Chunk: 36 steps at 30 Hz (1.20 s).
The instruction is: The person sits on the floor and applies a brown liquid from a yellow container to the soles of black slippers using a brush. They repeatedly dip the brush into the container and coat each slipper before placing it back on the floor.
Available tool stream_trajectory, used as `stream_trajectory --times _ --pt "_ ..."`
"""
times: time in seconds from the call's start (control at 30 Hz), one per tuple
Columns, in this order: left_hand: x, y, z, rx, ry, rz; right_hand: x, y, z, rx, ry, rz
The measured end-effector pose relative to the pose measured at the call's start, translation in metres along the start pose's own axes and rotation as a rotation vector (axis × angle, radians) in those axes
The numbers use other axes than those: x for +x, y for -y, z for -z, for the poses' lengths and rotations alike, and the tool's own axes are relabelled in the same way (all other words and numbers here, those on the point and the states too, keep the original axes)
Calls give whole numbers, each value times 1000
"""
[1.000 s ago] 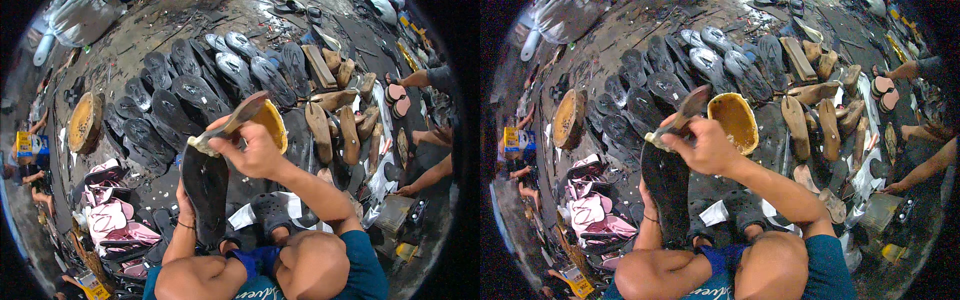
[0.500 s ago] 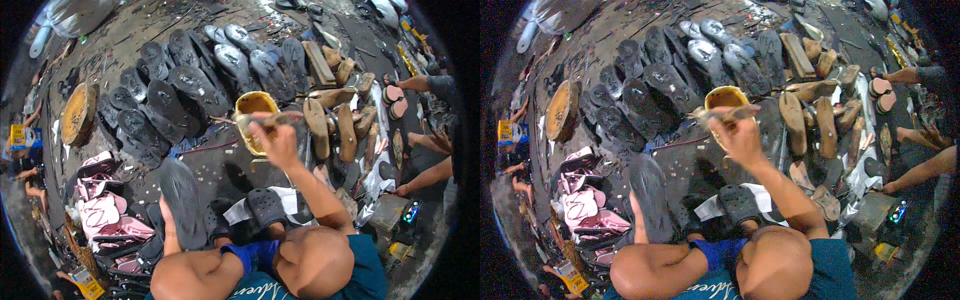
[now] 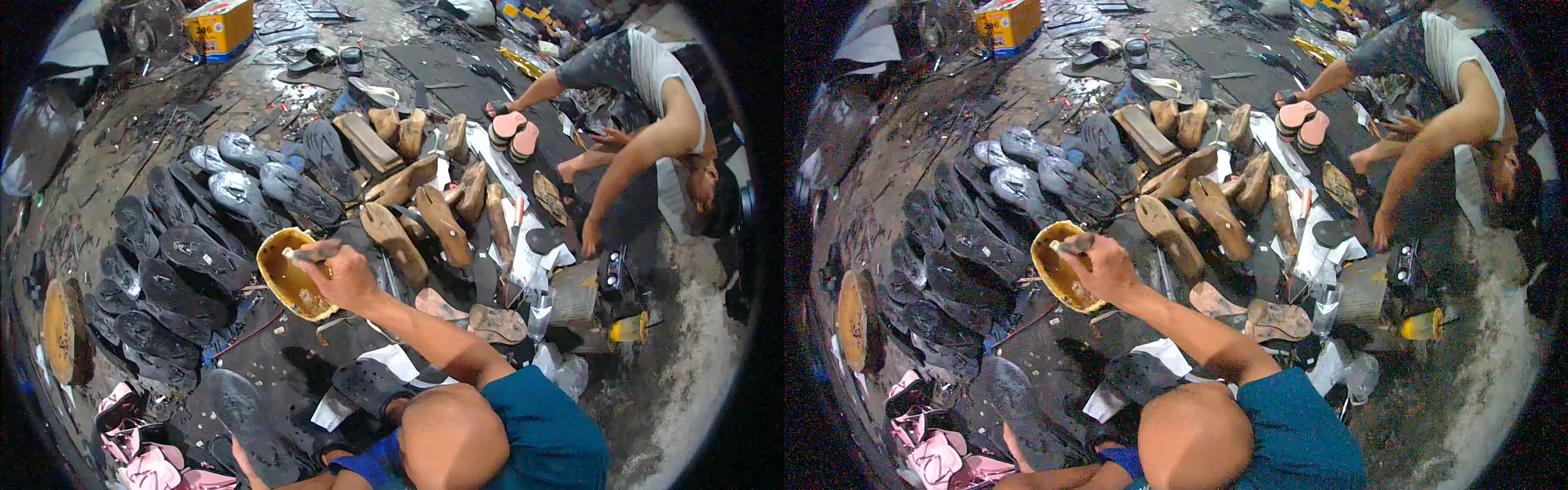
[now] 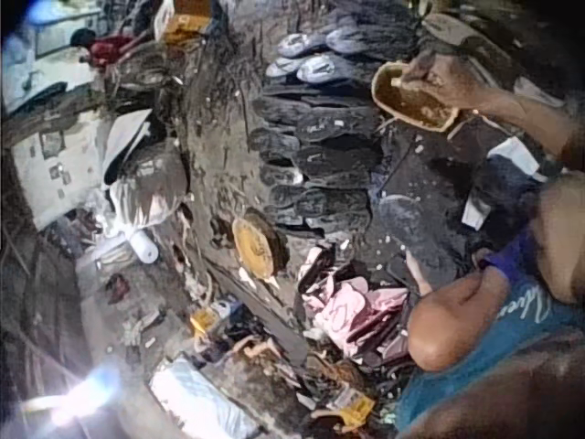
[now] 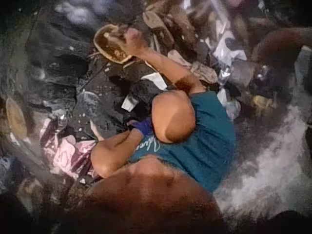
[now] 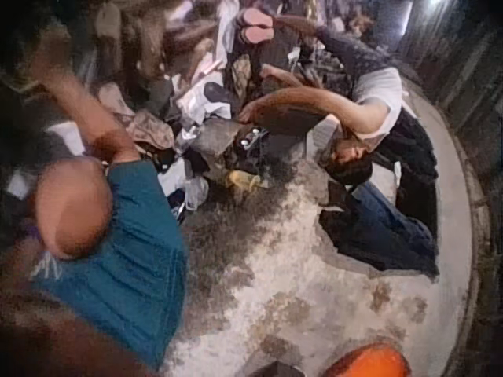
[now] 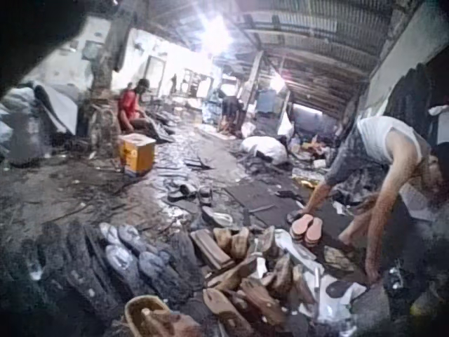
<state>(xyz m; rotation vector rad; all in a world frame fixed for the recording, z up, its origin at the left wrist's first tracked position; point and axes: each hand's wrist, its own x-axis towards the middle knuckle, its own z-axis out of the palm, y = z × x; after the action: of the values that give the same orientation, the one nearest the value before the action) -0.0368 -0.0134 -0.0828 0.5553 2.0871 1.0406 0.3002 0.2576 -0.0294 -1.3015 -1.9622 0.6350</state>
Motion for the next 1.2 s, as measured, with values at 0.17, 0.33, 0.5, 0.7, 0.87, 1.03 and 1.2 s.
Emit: stream_trajectory --times 0.17,0.33,0.5,0.7,0.87,1.03,1.2 --pt "6 2 11 6 -5 10 -39 2 46 -398 560 -77" --pt "8 -21 10 -166 31 37 -31 43 87 -125 812 -212" --pt "8 -95 -35 -987 380 113 -13 112 47 994 470 -335" --pt "-18 -167 -74 -1534 766 262 12 171 -10 587 412 255" --pt "-6 -156 -56 -1403 421 112 -9 169 4 602 438 686" --pt "18 -136 -47 -1393 631 33 -3 165 6 355 265 523" --pt "15 -150 -54 -1382 464 105 -25 185 6 721 691 673"
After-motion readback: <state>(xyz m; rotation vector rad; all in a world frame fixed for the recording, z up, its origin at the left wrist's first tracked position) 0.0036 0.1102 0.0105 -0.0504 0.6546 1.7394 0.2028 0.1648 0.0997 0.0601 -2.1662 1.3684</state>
